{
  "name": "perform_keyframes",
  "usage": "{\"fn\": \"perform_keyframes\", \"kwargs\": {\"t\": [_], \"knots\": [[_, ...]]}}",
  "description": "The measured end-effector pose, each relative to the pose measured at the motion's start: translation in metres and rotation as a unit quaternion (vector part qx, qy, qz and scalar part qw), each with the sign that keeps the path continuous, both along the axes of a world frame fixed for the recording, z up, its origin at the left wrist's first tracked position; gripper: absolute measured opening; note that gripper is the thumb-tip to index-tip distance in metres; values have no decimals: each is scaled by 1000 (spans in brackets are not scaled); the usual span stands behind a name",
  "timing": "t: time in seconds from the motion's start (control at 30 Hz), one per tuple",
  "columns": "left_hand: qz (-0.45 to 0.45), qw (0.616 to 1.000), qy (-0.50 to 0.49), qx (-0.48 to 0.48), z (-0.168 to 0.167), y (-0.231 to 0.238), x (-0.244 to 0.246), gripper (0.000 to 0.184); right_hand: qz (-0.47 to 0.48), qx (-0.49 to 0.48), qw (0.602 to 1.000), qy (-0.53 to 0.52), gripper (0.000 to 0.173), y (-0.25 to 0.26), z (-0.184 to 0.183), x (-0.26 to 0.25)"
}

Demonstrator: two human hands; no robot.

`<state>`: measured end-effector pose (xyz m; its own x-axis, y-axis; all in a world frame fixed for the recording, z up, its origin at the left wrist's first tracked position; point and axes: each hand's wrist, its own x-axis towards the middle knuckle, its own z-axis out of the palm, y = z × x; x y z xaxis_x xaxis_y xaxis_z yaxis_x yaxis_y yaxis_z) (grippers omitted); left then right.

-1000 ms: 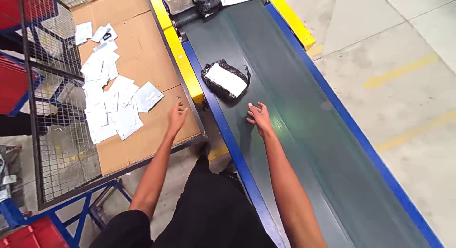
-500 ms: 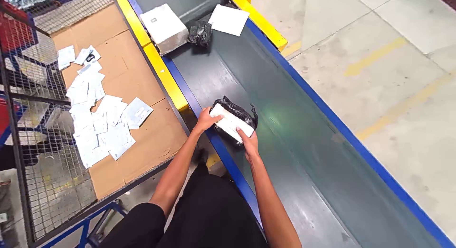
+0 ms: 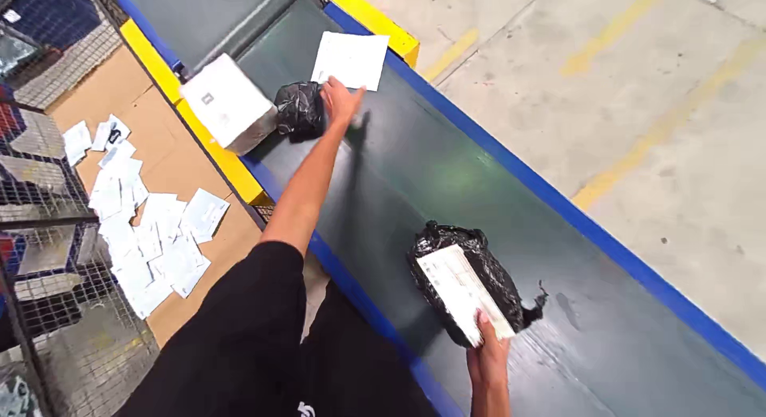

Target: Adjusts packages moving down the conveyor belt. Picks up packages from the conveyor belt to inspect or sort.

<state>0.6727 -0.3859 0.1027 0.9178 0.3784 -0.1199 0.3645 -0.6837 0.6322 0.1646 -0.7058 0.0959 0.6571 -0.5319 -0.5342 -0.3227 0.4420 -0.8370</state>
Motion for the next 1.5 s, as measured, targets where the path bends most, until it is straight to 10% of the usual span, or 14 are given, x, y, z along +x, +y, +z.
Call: {"fn": "perform_keyframes", "kwargs": {"t": [0.4,0.67,0.83,0.97,1.1,1.3,1.5], "knots": [[39,966,225,119,-33,-55,97,144,58,51,997,22,83,-59,-12,23],[-106,952,-5,-287,12,-24,2,51,192,169,965,-54,61,-8,1,150],[187,938,-187,-224,93,176,-159,59,175,197,964,-29,35,19,14,188],[502,844,-163,-91,84,288,-298,87,243,177,953,-21,36,32,11,201],[238,955,-4,-175,23,214,-340,69,289,129,949,3,39,49,13,198],[140,850,25,-507,1,66,-360,77,323,90,940,68,41,42,29,111],[-115,874,76,-466,4,61,-425,113,153,94,983,22,41,57,30,-49]]}}
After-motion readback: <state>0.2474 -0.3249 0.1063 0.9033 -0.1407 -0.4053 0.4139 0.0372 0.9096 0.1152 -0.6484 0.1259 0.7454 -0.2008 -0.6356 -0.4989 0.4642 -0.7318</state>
